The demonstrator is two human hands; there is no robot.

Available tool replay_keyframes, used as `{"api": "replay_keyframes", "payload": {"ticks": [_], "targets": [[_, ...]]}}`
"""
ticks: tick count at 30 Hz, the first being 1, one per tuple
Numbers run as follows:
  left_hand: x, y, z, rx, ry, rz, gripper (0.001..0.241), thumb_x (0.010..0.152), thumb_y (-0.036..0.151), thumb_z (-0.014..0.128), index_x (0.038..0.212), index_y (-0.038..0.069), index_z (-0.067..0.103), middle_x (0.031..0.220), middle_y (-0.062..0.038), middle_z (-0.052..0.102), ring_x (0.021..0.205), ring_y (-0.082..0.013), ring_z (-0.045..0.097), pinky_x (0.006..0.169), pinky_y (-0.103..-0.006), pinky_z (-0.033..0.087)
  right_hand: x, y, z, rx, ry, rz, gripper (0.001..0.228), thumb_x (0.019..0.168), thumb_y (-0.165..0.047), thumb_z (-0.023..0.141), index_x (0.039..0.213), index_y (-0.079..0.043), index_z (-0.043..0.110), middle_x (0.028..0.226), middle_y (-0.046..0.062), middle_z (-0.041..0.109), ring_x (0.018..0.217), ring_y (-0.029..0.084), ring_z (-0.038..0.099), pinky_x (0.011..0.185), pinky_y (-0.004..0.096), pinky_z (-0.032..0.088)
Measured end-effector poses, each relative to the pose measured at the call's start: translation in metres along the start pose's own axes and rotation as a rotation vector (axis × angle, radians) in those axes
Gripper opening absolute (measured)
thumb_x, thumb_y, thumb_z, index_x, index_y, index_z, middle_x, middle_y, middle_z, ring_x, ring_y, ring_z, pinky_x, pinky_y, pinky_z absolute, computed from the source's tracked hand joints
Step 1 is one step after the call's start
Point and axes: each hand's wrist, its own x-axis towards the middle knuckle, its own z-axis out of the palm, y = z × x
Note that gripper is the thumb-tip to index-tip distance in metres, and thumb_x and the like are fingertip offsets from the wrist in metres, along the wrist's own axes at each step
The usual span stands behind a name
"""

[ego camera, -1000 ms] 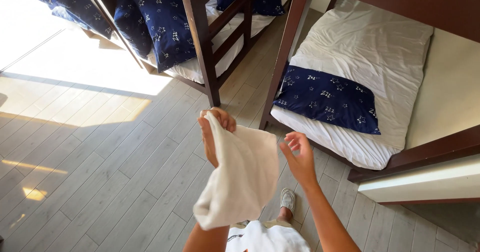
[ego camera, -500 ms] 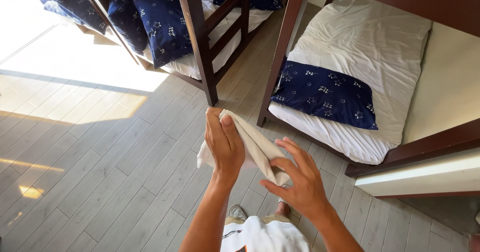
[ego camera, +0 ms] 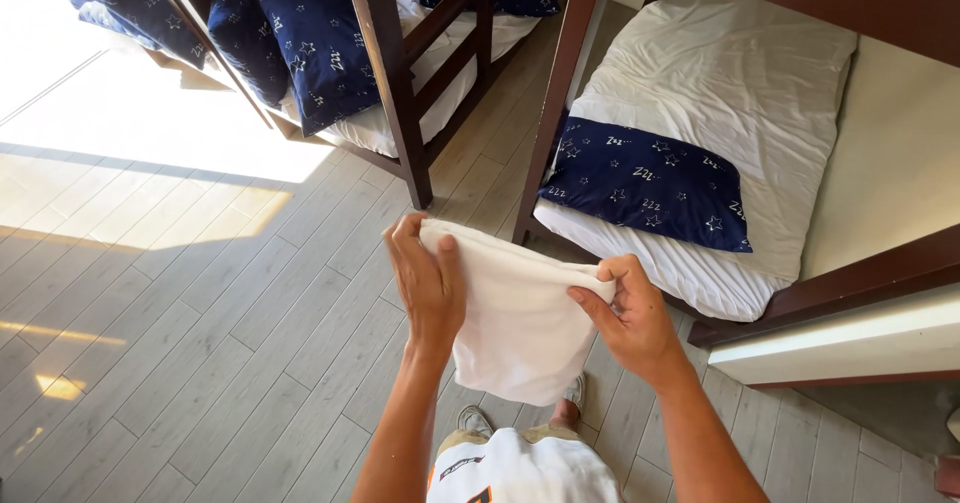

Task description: The person removes a white pillowcase from a pillow, places the pillow on a bed, and folds the pillowcase. The person then opens a wooden wardrobe and places the folded pillowcase inside.

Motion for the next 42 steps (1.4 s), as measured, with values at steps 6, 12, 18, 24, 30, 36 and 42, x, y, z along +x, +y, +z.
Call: {"api": "replay_keyframes", "payload": {"ticks": [6,12,18,24,30,36,42], "targets": [[0.004,0.057,-0.004,0.031,-0.305,0.58,0.075,0.091,0.071,0.054,0.138,0.014,0.059,0.136,-0.011,0.06,0.139,-0.0308,0.049,0.124,-0.0512,0.023,0.011,-0.006,0.004,-0.163,-0.152,0.001,0.03,0.093,-0.014,0.073,0.108,-0.007,0.048,0.061,0.012,0.063,0.054,0.018,0.056,0.057,0.035,0.05],[0.002,0.051,0.01,0.025,-0.481,0.628,0.039,0.097,0.052,0.061,0.097,0.013,0.061,0.072,-0.003,0.054,0.066,-0.0259,0.065,0.064,-0.0369,0.054,0.008,0.004,-0.003,0.12,-0.215,0.078,0.046,0.096,-0.014,0.066,0.132,-0.008,0.037,0.08,0.007,0.074,0.067,0.011,0.063,0.065,0.024,0.055],[0.007,0.043,0.005,0.161,-0.339,0.759,0.022,0.102,0.035,0.064,0.088,0.018,0.06,0.064,0.003,0.048,0.053,-0.0171,0.06,0.052,-0.0269,0.051,-0.054,0.082,0.022,0.409,-0.183,0.314,0.093,0.074,0.0,0.089,0.143,-0.011,0.027,0.098,0.01,0.073,0.083,0.015,0.069,0.072,0.03,0.063],[0.02,0.047,-0.024,0.247,-0.336,0.661,0.023,0.099,0.031,0.069,0.088,0.013,0.06,0.06,-0.003,0.049,0.048,-0.0243,0.061,0.049,-0.0326,0.051,-0.122,0.154,0.023,0.309,-0.333,0.632,0.016,0.087,-0.01,0.081,0.097,0.002,0.077,0.086,0.007,0.078,0.08,0.012,0.064,0.075,0.032,0.057],[0.007,0.029,-0.027,0.262,-0.277,0.459,0.021,0.1,0.034,0.067,0.093,0.015,0.061,0.054,-0.004,0.049,0.046,-0.0292,0.061,0.046,-0.0362,0.049,-0.106,0.138,-0.003,0.133,-0.334,0.497,0.02,0.09,-0.018,0.078,0.089,0.002,0.079,0.105,0.013,0.07,0.092,0.02,0.06,0.083,0.036,0.048],[0.008,0.041,-0.036,0.017,-0.22,0.052,0.027,0.109,0.032,0.05,0.093,0.011,0.056,0.058,-0.014,0.056,0.051,-0.0354,0.058,0.054,-0.0409,0.05,-0.137,0.203,0.011,1.02,0.262,0.629,0.034,0.1,-0.05,0.049,0.11,-0.019,0.056,0.113,0.011,0.073,0.102,0.029,0.07,0.093,0.046,0.053],[0.016,0.04,-0.045,0.047,-0.168,-0.02,0.029,0.11,0.031,0.049,0.093,0.008,0.053,0.059,-0.017,0.054,0.053,-0.0363,0.057,0.057,-0.0441,0.048,-0.142,0.189,0.059,1.032,0.096,0.956,0.06,0.082,-0.051,0.061,0.13,-0.014,0.059,0.133,0.014,0.068,0.126,0.032,0.06,0.112,0.049,0.039]]}}
